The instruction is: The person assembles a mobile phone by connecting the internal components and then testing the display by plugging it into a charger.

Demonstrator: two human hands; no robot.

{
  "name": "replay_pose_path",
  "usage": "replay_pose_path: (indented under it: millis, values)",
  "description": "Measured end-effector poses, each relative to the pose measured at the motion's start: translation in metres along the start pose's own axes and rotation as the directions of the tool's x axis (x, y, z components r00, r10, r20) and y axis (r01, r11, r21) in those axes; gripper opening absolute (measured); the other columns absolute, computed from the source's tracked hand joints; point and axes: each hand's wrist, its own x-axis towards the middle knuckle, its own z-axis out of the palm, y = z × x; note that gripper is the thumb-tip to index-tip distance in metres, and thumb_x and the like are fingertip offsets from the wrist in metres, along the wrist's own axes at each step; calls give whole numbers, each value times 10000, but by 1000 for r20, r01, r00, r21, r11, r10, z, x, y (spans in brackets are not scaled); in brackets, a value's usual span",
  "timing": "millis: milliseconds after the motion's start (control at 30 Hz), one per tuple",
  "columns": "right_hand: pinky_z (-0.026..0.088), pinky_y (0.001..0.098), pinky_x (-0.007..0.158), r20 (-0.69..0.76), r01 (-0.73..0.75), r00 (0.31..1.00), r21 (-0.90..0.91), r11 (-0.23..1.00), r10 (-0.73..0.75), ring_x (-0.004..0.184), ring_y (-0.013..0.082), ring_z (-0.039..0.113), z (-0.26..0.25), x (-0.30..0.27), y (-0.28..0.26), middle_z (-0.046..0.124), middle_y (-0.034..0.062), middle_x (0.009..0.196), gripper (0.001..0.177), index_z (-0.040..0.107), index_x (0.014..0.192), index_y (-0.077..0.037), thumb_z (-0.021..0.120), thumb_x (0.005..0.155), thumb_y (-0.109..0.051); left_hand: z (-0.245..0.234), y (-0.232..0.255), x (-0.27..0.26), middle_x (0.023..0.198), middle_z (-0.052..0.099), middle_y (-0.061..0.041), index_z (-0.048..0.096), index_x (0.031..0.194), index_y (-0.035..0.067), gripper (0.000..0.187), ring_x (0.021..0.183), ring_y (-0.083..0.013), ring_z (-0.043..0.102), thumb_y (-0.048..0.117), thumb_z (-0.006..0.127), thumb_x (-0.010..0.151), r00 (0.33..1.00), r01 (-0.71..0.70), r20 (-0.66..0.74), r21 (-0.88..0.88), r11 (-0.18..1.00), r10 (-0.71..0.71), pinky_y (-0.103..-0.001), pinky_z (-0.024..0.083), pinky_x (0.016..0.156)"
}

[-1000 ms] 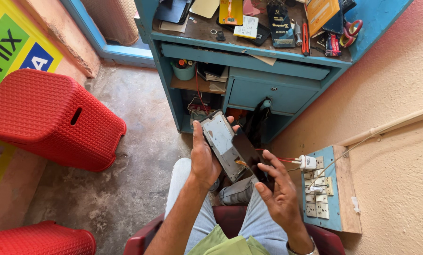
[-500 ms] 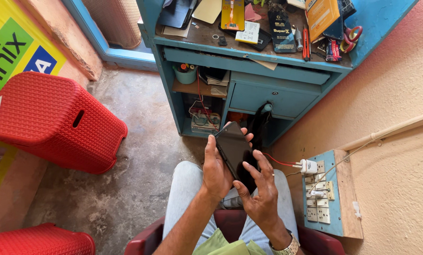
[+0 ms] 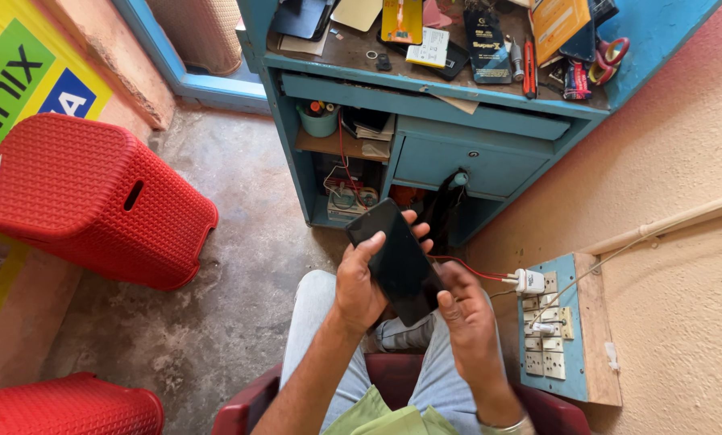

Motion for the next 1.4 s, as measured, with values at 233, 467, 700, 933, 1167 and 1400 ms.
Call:
replay_pose_path:
  millis: [233, 467, 700, 933, 1167, 1400]
  values:
    - [619, 378, 792, 113, -306, 952, 282, 909, 285, 913, 186, 717, -19, -4, 25, 751, 121, 1045, 278, 691, 1176, 58, 646, 1001, -154, 0, -1, 4, 1336, 632, -263, 499, 1441, -77, 531, 1225, -348, 636, 261, 503, 1031, 998, 23, 54, -65, 998, -20, -463, 523, 1055]
    - [560, 286, 772, -146, -25, 989, -238, 971, -10, 859, 181, 702, -17, -1, 6, 766, 115, 987, 271, 712, 1214, 12, 684, 984, -128, -5, -13, 9, 1487, 478, -137, 334, 1538, 85, 666, 1361, -250, 516, 170, 652, 959, 948, -218, -136, 375, 901, 286, -401, 423, 1144]
    - [566, 366, 876, 249, 425, 778, -885, 191, -576, 997, 280, 727, 17, 6, -24, 753, 104, 1095, 306, 717, 1119, -71, 766, 817, -97, -16, -63, -5, 1349, 579, -108, 373, 1505, 73, 700, 1230, -184, 555, 101, 741, 910, 974, -136, -49, 658, 741, 222, -330, 443, 1067]
    - [552, 374, 843, 141, 306, 880, -898, 317, -453, 939, 249, 688, 15, 6, -47, 744, 103, 1065, 406, 741, 1088, -75, 861, 749, -262, -51, -27, 5, 1157, 699, -79, 526, 1424, -33, 577, 1015, -146, 655, 21, 636, 860, 994, 112, -72, 517, 848, -87, -295, 545, 895]
    - [584, 288, 863, 97, -332, 932, -152, 931, 349, 975, 118, 707, -47, 59, -49, 750, 43, 1106, 425, 623, 1279, -31, 711, 889, -174, -31, 13, -5, 1261, 690, -69, 540, 1462, 9, 622, 1112, -105, 644, -14, 622, 845, 911, 105, 161, 799, 592, -379, -270, 526, 988]
    - [629, 364, 841, 203, -416, 893, 28, 909, 403, 959, 138, 724, -59, 45, -24, 750, 78, 1114, 322, 622, 1257, 15, 606, 1010, -190, -16, 23, -18, 1366, 658, -95, 745, 1211, 197, 441, 1094, -211, 707, 151, 848, 785, 967, -253, 255, 965, -68, 22, -331, 598, 869]
